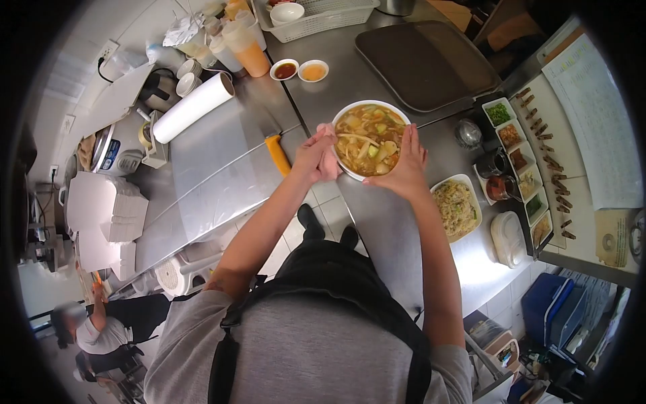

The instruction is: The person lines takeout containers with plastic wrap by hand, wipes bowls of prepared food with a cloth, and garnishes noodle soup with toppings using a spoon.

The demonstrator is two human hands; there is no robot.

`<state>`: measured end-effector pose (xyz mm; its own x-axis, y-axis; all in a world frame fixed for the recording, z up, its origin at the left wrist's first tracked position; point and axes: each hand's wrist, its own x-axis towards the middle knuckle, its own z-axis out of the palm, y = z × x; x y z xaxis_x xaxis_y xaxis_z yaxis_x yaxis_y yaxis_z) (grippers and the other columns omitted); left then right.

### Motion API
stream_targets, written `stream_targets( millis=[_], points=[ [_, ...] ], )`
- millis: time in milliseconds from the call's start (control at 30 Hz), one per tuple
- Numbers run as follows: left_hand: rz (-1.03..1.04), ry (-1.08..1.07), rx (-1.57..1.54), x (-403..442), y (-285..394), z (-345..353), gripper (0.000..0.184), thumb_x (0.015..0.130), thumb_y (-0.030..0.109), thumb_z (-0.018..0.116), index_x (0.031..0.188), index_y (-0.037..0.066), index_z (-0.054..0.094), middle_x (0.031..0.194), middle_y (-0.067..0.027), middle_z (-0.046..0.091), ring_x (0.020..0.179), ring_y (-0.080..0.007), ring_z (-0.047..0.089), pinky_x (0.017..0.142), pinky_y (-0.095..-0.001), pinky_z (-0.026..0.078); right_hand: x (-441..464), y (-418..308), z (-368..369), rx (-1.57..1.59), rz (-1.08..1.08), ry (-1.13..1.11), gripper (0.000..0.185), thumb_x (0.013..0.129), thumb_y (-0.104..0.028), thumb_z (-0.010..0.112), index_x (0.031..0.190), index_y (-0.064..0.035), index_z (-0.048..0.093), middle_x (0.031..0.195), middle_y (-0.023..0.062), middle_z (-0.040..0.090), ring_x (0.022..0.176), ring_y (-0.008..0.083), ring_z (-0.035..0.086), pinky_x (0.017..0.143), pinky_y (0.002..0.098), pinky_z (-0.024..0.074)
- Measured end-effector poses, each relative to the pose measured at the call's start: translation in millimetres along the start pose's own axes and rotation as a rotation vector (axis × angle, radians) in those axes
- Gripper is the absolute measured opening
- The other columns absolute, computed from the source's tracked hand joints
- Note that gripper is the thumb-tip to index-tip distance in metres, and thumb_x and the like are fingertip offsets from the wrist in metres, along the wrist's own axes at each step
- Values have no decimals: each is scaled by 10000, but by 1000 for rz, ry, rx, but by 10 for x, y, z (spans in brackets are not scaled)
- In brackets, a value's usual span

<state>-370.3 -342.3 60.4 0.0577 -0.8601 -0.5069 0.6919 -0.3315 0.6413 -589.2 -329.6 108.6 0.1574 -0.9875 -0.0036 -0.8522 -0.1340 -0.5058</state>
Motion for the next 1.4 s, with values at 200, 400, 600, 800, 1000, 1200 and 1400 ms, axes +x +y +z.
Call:
stream_targets(
  millis=[200, 400, 600, 800, 1000, 1200, 1400],
  points=[
    [-110, -27, -90, -316, -170, -29, 293, 806, 20, 660, 1078, -10, 555, 945, -131, 653, 843, -246, 662, 731, -355, 565, 27, 65, 34, -21, -47, 14, 1487, 363, -468, 902, 1474, 32, 48, 1527, 252, 115, 1392, 402, 204, 1118, 498, 190],
    [-322, -317, -115, -770, -222, -312, 308, 944, 267, 498, 1111, 10, 531, 1066, -138, 625, 945, -259, 635, 848, -400, 527, -300, 27, -56, 52, -121, 144, 1285, 510, -404, 871, 1485, -36, 121, 1518, 234, 182, 1379, 393, 242, 1107, 480, 213],
    [-392, -283, -200, -1052, -133, -295, 342, 951, 238, 494, 1233, 44, 501, 1005, -91, 625, 869, -219, 634, 753, -334, 538, -1363, 33, 358, 691, 82, 66, 738, 783, -154, 729, 1408, -38, 353, 1438, 160, 404, 1217, 303, 507, 961, 406, 443],
    [5, -151, 278, -633, -281, -324, 238, 958, 135, 496, 1154, 40, 591, 882, -21, 631, 741, -122, 622, 618, -251, 514, -1624, 43, 608, 812, 168, -73, 610, 831, -65, 665, 1384, -31, 408, 1377, 146, 472, 1164, 242, 555, 939, 373, 478],
    [-103, -299, 326, -1250, -709, -53, 259, 922, 124, 571, 1166, 47, 612, 967, -23, 647, 814, -102, 620, 677, -267, 520, -1504, 13, 527, 1440, 216, -157, 583, 854, -104, 651, 1385, -54, 418, 1293, 121, 535, 1104, 208, 580, 910, 327, 478],
    [499, -560, 1078, -1137, -748, 137, 216, 854, 83, 607, 1051, 12, 663, 945, -94, 624, 836, -229, 634, 727, -314, 519, -1470, 350, 289, 1125, 475, -160, 245, 842, -183, 665, 1028, -24, 657, 907, 39, 696, 805, 177, 657, 755, 275, 497],
    [897, -716, 1622, -1131, -795, 164, 470, 852, 115, 598, 1293, 10, 472, 1116, -198, 559, 945, -309, 616, 777, -345, 517, -1304, 420, -489, 90, 229, -344, 271, 737, -273, 703, 916, -75, 660, 969, 153, 672, 833, 317, 650, 741, 407, 502]
  ],
)
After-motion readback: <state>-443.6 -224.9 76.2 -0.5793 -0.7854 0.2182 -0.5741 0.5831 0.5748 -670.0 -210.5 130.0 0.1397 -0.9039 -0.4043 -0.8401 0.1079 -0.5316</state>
